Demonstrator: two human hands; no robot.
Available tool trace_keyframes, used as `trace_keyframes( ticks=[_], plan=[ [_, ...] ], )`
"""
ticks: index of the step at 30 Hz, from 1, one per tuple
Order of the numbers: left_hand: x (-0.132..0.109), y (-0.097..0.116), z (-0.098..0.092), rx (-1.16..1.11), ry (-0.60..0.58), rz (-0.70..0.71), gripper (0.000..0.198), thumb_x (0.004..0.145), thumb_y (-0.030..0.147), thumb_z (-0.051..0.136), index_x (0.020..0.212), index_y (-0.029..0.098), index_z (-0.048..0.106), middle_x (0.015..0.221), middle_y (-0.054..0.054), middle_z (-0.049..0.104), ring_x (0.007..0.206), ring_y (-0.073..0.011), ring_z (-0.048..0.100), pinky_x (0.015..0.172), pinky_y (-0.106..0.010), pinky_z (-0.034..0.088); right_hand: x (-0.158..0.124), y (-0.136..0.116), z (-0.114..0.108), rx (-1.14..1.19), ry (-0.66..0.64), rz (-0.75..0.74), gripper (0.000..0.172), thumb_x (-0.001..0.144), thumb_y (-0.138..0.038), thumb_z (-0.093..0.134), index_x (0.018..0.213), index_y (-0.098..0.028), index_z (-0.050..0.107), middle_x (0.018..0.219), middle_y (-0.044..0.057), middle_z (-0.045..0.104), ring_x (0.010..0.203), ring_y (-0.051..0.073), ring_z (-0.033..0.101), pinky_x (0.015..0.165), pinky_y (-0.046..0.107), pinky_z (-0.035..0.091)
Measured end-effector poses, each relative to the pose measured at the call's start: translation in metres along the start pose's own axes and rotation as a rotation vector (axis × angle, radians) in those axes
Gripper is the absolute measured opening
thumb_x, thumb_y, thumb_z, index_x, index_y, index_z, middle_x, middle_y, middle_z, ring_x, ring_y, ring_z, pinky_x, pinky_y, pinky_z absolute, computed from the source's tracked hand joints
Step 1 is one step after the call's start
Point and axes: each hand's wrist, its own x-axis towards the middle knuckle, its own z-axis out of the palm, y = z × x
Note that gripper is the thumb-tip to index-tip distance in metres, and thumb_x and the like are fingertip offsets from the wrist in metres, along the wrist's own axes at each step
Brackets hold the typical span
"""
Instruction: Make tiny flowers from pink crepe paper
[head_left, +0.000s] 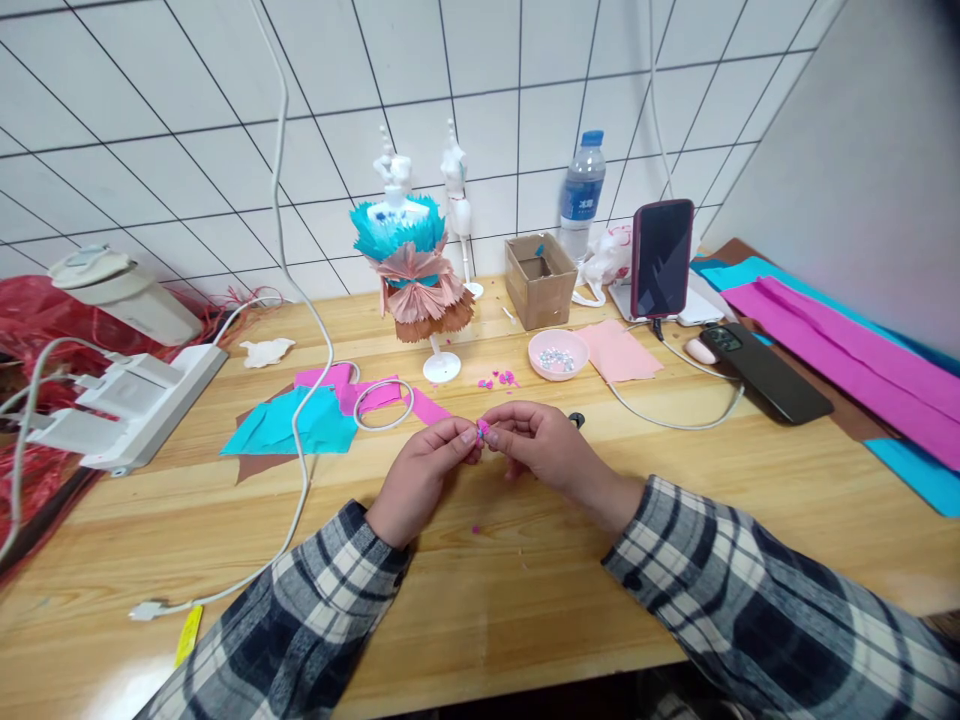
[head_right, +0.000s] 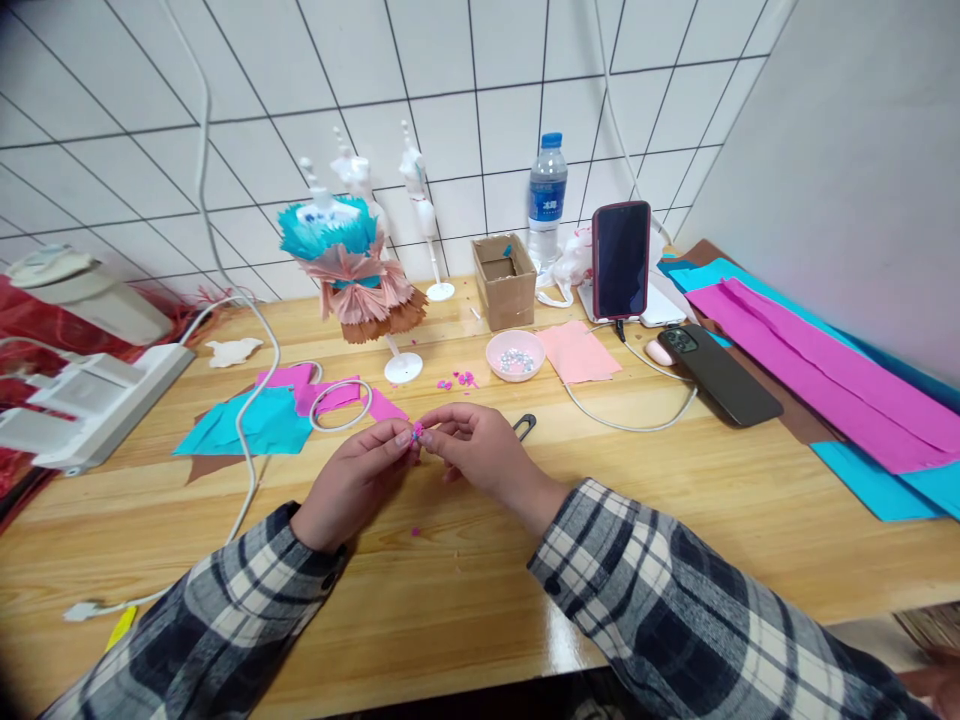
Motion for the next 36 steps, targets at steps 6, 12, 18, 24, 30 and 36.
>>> trace_keyframes(
  ticks=[6,12,18,24,30,36],
  plan=[
    [0.000,0.000,0.001,-0.069,-0.050,-0.028,0.024,0.083,0.031,0.059,0.066,0.015,0.057,0.063,0.000,0.051,0.064,-0.0122,0.045,0.065,-0.025,0.037,-0.001,0.000,0.001,-0.046,0.029,-0.068,0.022,0.073,-0.034,0.069,0.086,-0.017,0.068,0.076,0.002,0.069,0.060,0.011,0.060,0.047,0.020,0.049],
    [0.001,-0.002,0.001,-0.017,-0.040,-0.070,0.027,0.085,0.035,0.055,0.068,0.015,0.057,0.066,0.000,0.050,0.065,-0.0129,0.045,0.063,-0.026,0.039,-0.002,-0.003,0.003,-0.052,0.015,-0.048,0.022,0.073,-0.035,0.068,0.082,-0.016,0.064,0.071,0.001,0.066,0.059,0.011,0.059,0.047,0.021,0.050],
    [-0.001,0.011,0.001,0.606,0.151,0.245,0.019,0.083,0.035,0.060,0.080,0.017,0.064,0.079,-0.003,0.062,0.076,-0.0161,0.055,0.073,-0.027,0.042,-0.002,-0.001,0.002,-0.133,0.083,-0.054,0.020,0.075,-0.036,0.067,0.082,-0.018,0.064,0.069,-0.001,0.060,0.057,0.011,0.054,0.045,0.021,0.049],
    [-0.003,0.017,0.001,0.884,0.192,0.413,0.013,0.082,0.030,0.060,0.075,0.019,0.064,0.077,-0.004,0.066,0.076,-0.0181,0.059,0.073,-0.030,0.045,-0.001,0.002,0.000,-0.273,0.094,-0.121,0.018,0.077,-0.035,0.065,0.083,-0.018,0.067,0.070,0.001,0.064,0.057,0.011,0.055,0.051,0.023,0.048],
    [-0.002,0.016,-0.002,0.910,0.143,0.391,0.015,0.083,0.030,0.059,0.074,0.019,0.062,0.077,-0.003,0.064,0.078,-0.0177,0.058,0.074,-0.029,0.044,-0.002,-0.002,-0.001,-0.431,0.096,-0.189,0.013,0.077,-0.028,0.063,0.081,-0.017,0.068,0.070,0.001,0.067,0.060,0.012,0.058,0.057,0.023,0.046],
    [-0.003,0.014,-0.002,0.841,0.100,0.308,0.017,0.084,0.031,0.057,0.074,0.017,0.061,0.076,-0.003,0.062,0.077,-0.0174,0.057,0.074,-0.028,0.043,-0.004,-0.002,-0.001,-0.626,0.108,-0.318,0.010,0.076,-0.024,0.062,0.076,-0.017,0.069,0.066,0.000,0.066,0.059,0.011,0.056,0.055,0.021,0.042]
  ],
)
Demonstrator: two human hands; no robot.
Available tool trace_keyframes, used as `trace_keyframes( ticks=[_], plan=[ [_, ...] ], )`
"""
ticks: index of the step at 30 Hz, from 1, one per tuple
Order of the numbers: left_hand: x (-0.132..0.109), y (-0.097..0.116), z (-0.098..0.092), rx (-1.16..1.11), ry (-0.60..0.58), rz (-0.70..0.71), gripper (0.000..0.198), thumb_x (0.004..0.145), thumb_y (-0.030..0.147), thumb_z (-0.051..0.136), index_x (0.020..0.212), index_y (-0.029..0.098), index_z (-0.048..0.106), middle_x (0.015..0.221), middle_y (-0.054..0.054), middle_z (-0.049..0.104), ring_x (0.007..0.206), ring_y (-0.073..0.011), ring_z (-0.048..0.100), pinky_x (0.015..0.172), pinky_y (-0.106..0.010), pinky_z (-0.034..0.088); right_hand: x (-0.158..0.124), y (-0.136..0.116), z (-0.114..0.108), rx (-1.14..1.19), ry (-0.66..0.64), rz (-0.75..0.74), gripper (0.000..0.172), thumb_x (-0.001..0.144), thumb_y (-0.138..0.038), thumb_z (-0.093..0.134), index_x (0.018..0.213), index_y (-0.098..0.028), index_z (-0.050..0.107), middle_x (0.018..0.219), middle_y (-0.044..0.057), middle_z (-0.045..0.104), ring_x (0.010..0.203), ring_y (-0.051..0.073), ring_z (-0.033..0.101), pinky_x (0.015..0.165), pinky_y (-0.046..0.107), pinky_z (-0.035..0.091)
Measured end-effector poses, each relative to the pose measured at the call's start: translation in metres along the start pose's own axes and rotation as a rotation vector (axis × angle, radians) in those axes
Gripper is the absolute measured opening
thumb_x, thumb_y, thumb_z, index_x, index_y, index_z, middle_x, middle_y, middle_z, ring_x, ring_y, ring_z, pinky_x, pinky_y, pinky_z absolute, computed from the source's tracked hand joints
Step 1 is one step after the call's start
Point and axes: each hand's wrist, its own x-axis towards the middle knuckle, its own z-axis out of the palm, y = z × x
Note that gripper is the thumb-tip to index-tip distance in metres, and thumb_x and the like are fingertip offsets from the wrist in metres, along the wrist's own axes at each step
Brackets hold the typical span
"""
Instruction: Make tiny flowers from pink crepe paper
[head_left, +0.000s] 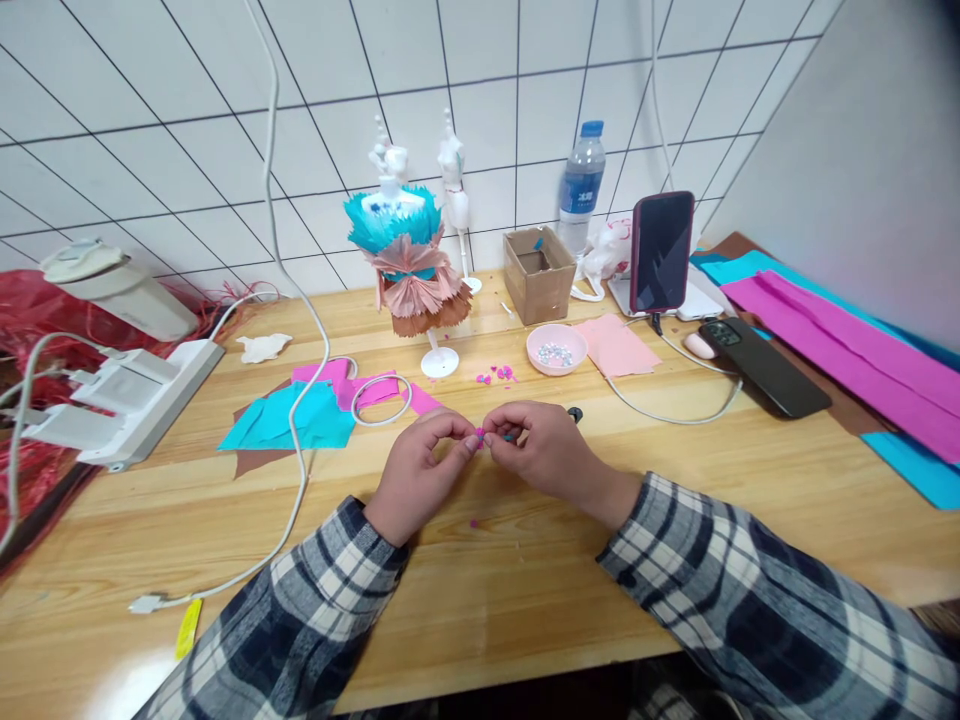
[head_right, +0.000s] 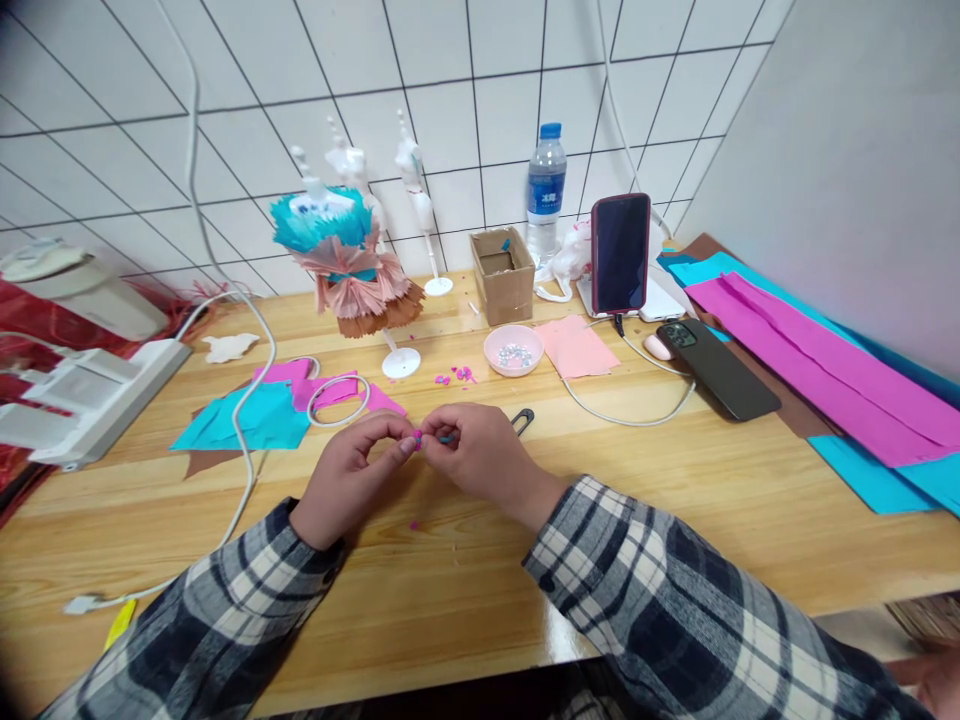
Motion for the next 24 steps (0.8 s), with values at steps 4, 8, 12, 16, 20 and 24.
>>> trace_keyframes(
  ticks=[4,8,12,16,20,24],
  plan=[
    [0.001,-0.003,0.001,-0.153,-0.002,-0.099,0.018,0.082,0.034,0.059,0.077,0.017,0.063,0.077,-0.003,0.063,0.077,-0.0173,0.057,0.073,-0.027,0.044,0.002,0.002,-0.004,0.010,-0.053,0.039,0.015,0.080,-0.024,0.058,0.083,-0.018,0.071,0.070,0.000,0.068,0.059,0.011,0.057,0.056,0.022,0.042],
    [0.002,-0.005,0.004,-0.291,0.017,-0.191,0.021,0.080,0.036,0.063,0.082,0.016,0.066,0.079,-0.003,0.066,0.075,-0.0163,0.058,0.072,-0.027,0.045,0.007,0.010,-0.015,-0.148,-0.090,-0.003,0.023,0.086,-0.023,0.052,0.094,-0.021,0.073,0.083,0.003,0.072,0.073,0.015,0.062,0.069,0.028,0.045],
    [0.001,-0.006,0.006,-0.301,0.047,-0.223,0.023,0.078,0.038,0.066,0.082,0.016,0.068,0.080,-0.003,0.068,0.075,-0.0158,0.059,0.072,-0.026,0.046,0.011,0.015,-0.021,-0.389,0.028,-0.113,0.024,0.084,-0.020,0.055,0.101,-0.022,0.073,0.111,0.008,0.067,0.106,0.024,0.056,0.094,0.040,0.038],
    [0.002,-0.006,0.006,-0.308,0.097,-0.225,0.025,0.076,0.040,0.068,0.081,0.016,0.068,0.081,-0.004,0.070,0.075,-0.0166,0.061,0.072,-0.027,0.048,0.009,0.006,-0.017,-0.234,0.043,-0.027,0.019,0.082,-0.025,0.059,0.094,-0.020,0.073,0.092,0.006,0.070,0.083,0.018,0.059,0.078,0.032,0.044],
    [0.003,-0.006,0.006,-0.305,0.110,-0.209,0.025,0.075,0.040,0.069,0.079,0.016,0.069,0.079,-0.004,0.071,0.073,-0.0168,0.062,0.070,-0.027,0.048,0.005,-0.003,-0.009,0.034,-0.029,0.159,0.021,0.076,-0.036,0.066,0.086,-0.019,0.073,0.075,0.002,0.068,0.058,0.011,0.048,0.056,0.025,0.039],
    [0.002,-0.005,0.006,-0.252,0.117,-0.180,0.022,0.075,0.039,0.070,0.077,0.017,0.070,0.076,-0.004,0.070,0.070,-0.0166,0.062,0.068,-0.027,0.048,0.004,-0.002,-0.005,0.156,-0.054,0.220,0.020,0.073,-0.033,0.068,0.085,-0.018,0.072,0.071,0.001,0.066,0.055,0.010,0.045,0.053,0.023,0.037]
  ],
)
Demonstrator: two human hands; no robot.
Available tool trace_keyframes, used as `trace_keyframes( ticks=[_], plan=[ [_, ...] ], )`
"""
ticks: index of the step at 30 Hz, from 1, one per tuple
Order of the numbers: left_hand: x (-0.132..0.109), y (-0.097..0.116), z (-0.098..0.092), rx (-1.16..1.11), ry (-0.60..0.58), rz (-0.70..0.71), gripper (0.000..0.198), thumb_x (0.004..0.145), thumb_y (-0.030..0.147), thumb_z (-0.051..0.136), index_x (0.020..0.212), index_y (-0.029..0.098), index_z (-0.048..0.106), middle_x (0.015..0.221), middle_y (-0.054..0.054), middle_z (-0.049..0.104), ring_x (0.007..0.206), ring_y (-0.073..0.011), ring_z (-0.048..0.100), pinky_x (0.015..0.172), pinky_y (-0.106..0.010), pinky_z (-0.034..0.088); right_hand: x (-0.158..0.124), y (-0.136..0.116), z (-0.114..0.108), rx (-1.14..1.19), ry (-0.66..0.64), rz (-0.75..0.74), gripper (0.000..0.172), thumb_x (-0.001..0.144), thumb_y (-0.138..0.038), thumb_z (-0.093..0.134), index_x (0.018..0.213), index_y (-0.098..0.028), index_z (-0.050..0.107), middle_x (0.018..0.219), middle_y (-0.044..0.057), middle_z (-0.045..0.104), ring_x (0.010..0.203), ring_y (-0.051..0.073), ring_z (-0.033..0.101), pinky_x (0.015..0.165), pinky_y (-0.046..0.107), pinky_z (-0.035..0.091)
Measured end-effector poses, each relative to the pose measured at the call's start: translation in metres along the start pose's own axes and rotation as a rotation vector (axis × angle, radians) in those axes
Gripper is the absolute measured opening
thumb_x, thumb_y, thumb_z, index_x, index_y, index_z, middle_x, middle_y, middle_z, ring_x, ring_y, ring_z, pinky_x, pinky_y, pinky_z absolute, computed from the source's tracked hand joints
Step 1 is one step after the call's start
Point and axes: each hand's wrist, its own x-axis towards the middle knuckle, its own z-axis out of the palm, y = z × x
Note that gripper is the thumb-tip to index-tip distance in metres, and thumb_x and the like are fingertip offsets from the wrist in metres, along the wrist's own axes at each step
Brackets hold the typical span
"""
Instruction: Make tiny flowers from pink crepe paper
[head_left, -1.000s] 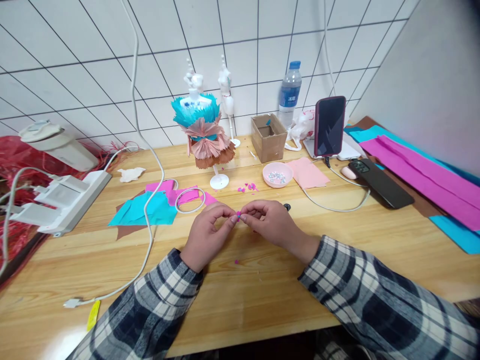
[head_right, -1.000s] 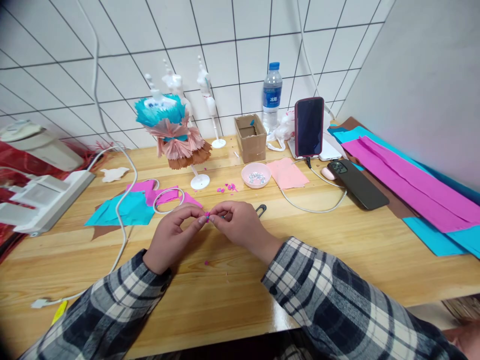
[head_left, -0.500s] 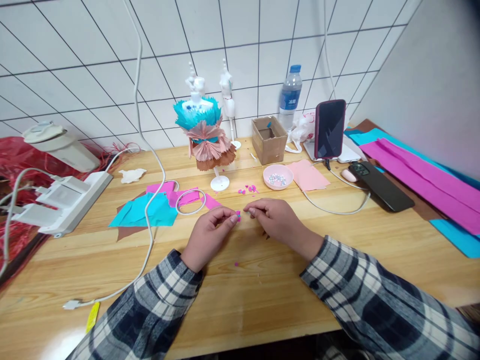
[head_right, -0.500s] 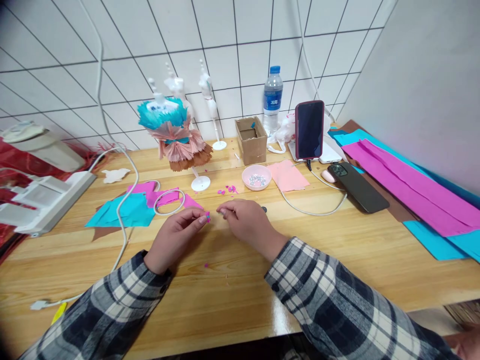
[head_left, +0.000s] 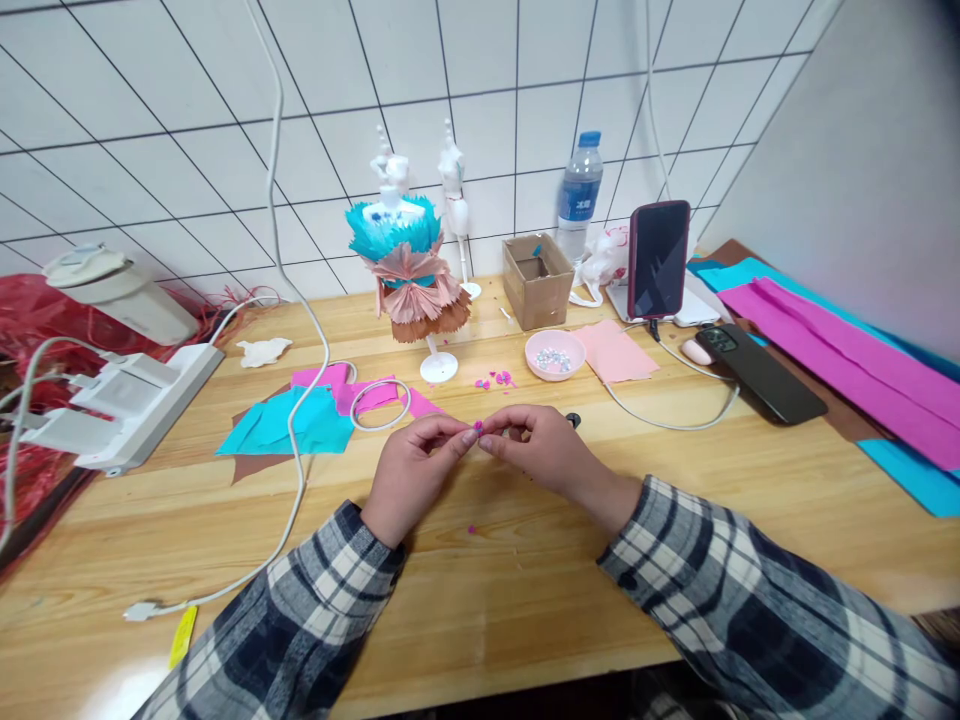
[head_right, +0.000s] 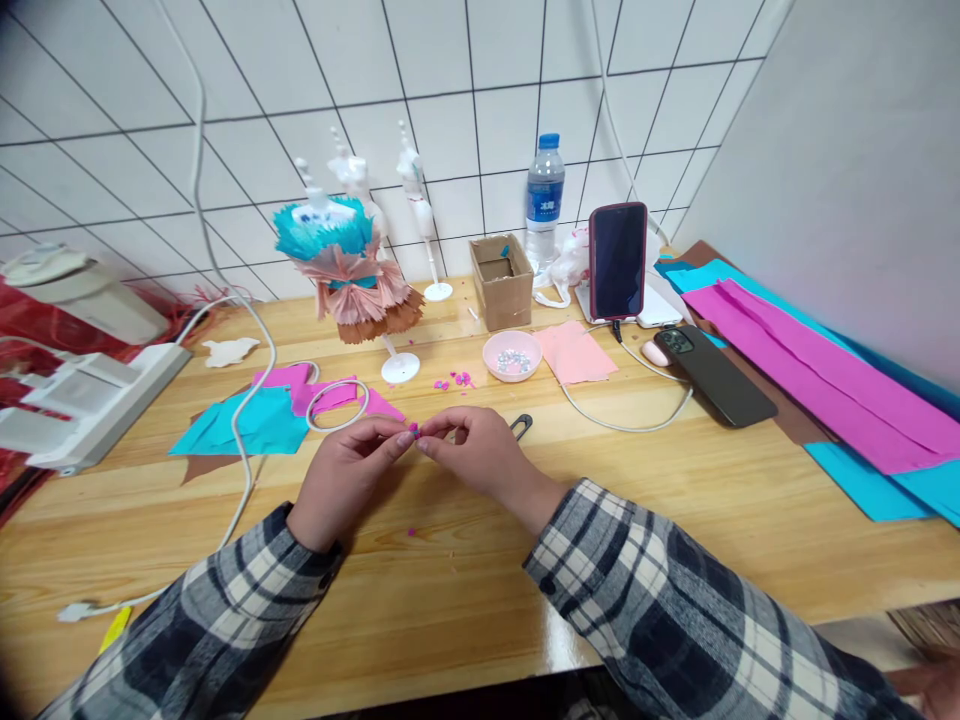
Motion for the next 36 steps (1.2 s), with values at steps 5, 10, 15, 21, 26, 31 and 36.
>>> trace_keyframes(
  ticks=[5,10,15,21,26,31,36],
  plan=[
    [-0.0004,0.0003,0.0001,0.034,0.009,0.013,0.022,0.074,0.038,0.070,0.074,0.017,0.070,0.073,-0.003,0.070,0.069,-0.0158,0.061,0.067,-0.026,0.047,0.0013,-0.0014,-0.0034,0.056,0.003,0.032,0.017,0.074,-0.032,0.064,0.077,-0.016,0.069,0.057,-0.003,0.054,0.051,0.008,0.041,0.047,0.021,0.033],
    [0.0003,-0.0015,-0.0003,-0.034,0.020,-0.041,0.025,0.074,0.041,0.070,0.074,0.016,0.069,0.072,-0.003,0.068,0.067,-0.0150,0.059,0.065,-0.026,0.046,0.0003,-0.0035,-0.0029,0.114,-0.037,0.040,0.021,0.073,-0.034,0.064,0.083,-0.016,0.068,0.057,-0.004,0.053,0.050,0.008,0.040,0.046,0.021,0.032],
    [-0.0015,-0.0012,-0.0010,0.068,0.013,-0.015,0.025,0.074,0.041,0.069,0.070,0.016,0.068,0.065,-0.001,0.064,0.059,-0.0125,0.053,0.057,-0.024,0.041,-0.0009,-0.0007,0.0019,0.102,0.022,0.035,0.020,0.072,-0.033,0.067,0.081,-0.015,0.070,0.066,0.001,0.063,0.053,0.009,0.045,0.049,0.022,0.038],
    [-0.0025,-0.0003,0.0001,0.158,0.011,0.045,0.027,0.077,0.041,0.066,0.067,0.016,0.064,0.061,0.001,0.057,0.055,-0.0112,0.047,0.052,-0.022,0.036,0.0000,-0.0012,0.0001,0.035,-0.007,0.015,0.015,0.074,-0.031,0.064,0.077,-0.016,0.066,0.061,-0.002,0.058,0.049,0.008,0.043,0.046,0.021,0.033],
    [-0.0007,-0.0017,-0.0004,0.154,-0.039,0.046,0.025,0.079,0.040,0.063,0.072,0.016,0.064,0.066,0.000,0.060,0.060,-0.0125,0.050,0.057,-0.023,0.040,-0.0001,0.0001,-0.0034,-0.143,0.021,-0.102,0.008,0.073,-0.025,0.062,0.074,-0.017,0.063,0.065,-0.002,0.060,0.051,0.007,0.043,0.048,0.021,0.033],
    [0.0003,-0.0042,-0.0001,0.121,-0.025,0.021,0.026,0.080,0.042,0.062,0.077,0.015,0.064,0.072,-0.002,0.064,0.064,-0.0138,0.055,0.061,-0.025,0.043,-0.0008,0.0008,-0.0018,-0.105,-0.005,-0.095,0.017,0.075,-0.029,0.062,0.086,-0.017,0.068,0.074,0.000,0.065,0.056,0.008,0.049,0.054,0.022,0.040],
    [0.0001,-0.0032,0.0012,0.103,-0.052,0.016,0.027,0.081,0.042,0.061,0.078,0.015,0.064,0.073,-0.002,0.065,0.067,-0.0143,0.057,0.064,-0.025,0.045,0.0000,-0.0008,-0.0023,0.013,-0.019,0.000,0.018,0.074,-0.032,0.063,0.079,-0.015,0.066,0.062,-0.001,0.059,0.052,0.009,0.048,0.051,0.021,0.038]
  ],
)
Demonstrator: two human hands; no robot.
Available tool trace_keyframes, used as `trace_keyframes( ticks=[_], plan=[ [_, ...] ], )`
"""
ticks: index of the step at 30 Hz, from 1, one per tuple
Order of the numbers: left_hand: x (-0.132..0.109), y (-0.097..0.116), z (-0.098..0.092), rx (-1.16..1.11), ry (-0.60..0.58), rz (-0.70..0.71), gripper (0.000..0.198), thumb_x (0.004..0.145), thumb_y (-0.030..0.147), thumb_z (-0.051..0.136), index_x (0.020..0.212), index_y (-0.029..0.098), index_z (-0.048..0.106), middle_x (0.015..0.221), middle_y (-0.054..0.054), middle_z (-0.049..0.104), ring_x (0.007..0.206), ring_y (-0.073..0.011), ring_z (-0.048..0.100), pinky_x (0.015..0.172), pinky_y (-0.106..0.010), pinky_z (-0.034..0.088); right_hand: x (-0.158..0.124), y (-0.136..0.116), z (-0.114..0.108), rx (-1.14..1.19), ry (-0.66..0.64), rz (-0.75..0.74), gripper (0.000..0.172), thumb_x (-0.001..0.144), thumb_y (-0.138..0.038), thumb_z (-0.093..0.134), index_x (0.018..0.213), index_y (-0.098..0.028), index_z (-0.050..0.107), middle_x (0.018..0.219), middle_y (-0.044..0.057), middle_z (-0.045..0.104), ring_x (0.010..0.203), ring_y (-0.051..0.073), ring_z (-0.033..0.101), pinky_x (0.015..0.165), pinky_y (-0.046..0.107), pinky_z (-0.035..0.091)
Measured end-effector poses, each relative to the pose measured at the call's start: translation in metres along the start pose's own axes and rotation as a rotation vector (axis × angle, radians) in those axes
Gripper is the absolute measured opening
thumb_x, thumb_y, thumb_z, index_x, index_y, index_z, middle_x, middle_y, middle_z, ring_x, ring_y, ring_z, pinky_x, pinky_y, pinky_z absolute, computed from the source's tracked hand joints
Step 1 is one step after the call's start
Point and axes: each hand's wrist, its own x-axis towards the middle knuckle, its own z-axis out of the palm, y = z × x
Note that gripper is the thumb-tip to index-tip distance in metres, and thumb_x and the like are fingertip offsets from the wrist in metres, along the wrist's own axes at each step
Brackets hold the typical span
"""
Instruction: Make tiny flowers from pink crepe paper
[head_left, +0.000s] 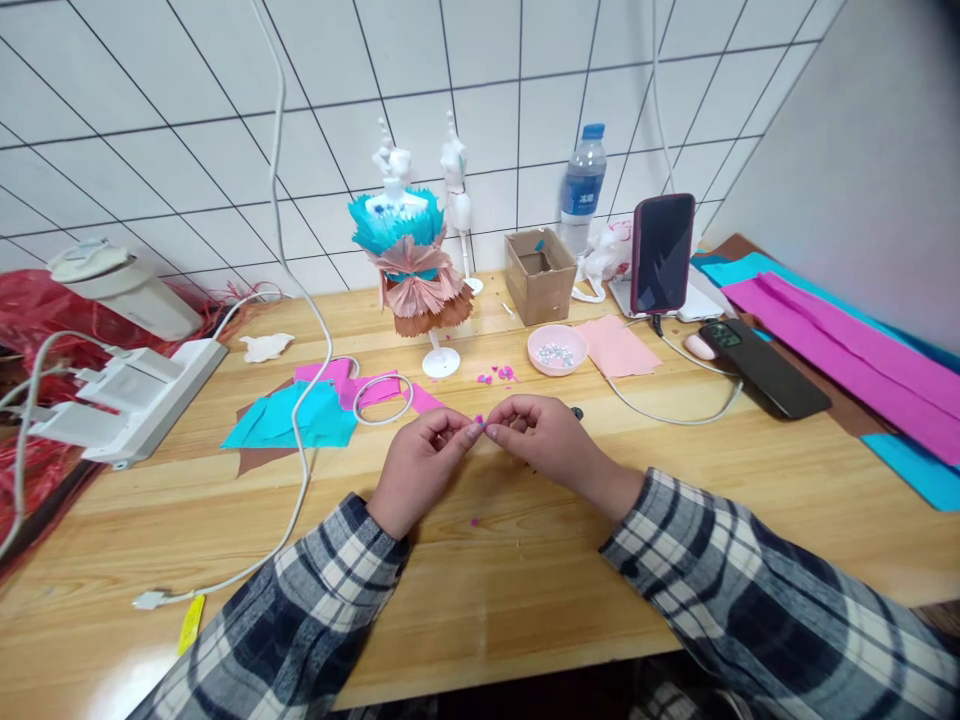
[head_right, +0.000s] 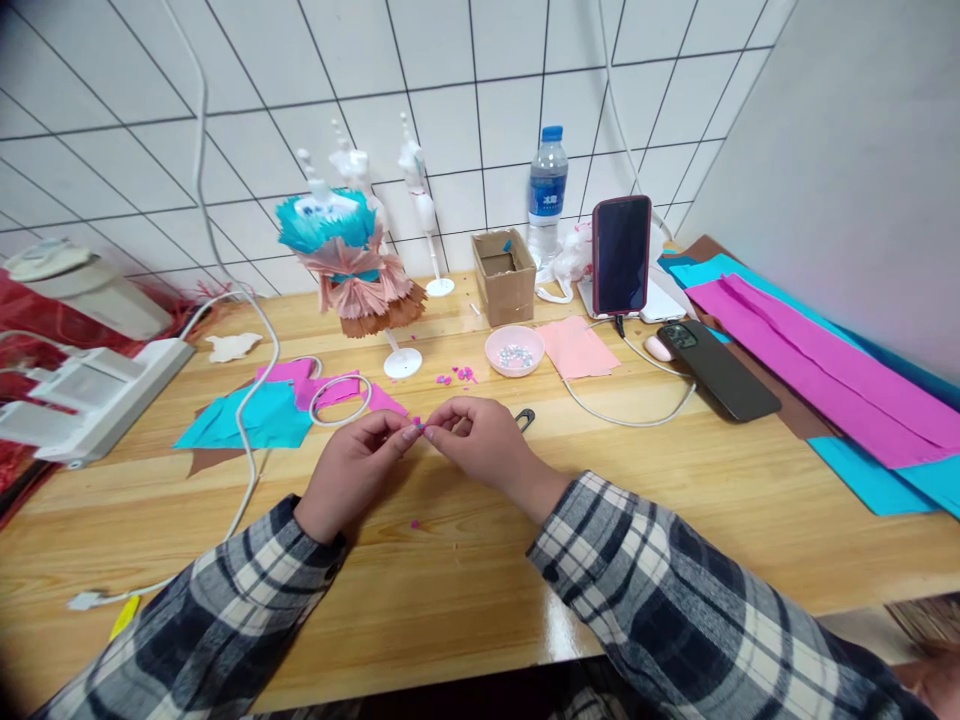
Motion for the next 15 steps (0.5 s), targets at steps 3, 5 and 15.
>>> trace_keyframes(
  ticks=[3,5,15],
  plan=[
    [0.0004,0.0010,-0.0015,0.053,-0.024,0.046,0.025,0.084,0.040,0.057,0.080,0.016,0.063,0.075,-0.002,0.064,0.069,-0.0148,0.057,0.065,-0.025,0.045,0.0015,-0.0005,-0.0042,-0.003,-0.050,0.023,0.017,0.073,-0.032,0.064,0.076,-0.015,0.064,0.059,-0.003,0.056,0.051,0.008,0.045,0.049,0.021,0.036],
    [0.0006,0.0013,-0.0028,0.093,-0.040,0.078,0.024,0.086,0.040,0.055,0.081,0.017,0.062,0.076,-0.002,0.064,0.072,-0.0152,0.057,0.068,-0.026,0.045,0.0023,0.0002,-0.0058,-0.015,-0.082,0.024,0.016,0.073,-0.031,0.064,0.076,-0.015,0.064,0.060,-0.002,0.056,0.052,0.008,0.045,0.050,0.021,0.036],
    [-0.0010,0.0062,-0.0022,0.100,-0.065,0.042,0.020,0.079,0.036,0.063,0.079,0.016,0.064,0.076,-0.003,0.066,0.071,-0.0153,0.060,0.067,-0.026,0.047,0.0026,0.0053,-0.0063,-0.189,-0.078,-0.078,0.010,0.078,-0.025,0.062,0.080,-0.017,0.069,0.059,-0.003,0.058,0.053,0.008,0.048,0.053,0.021,0.037]
  ],
)
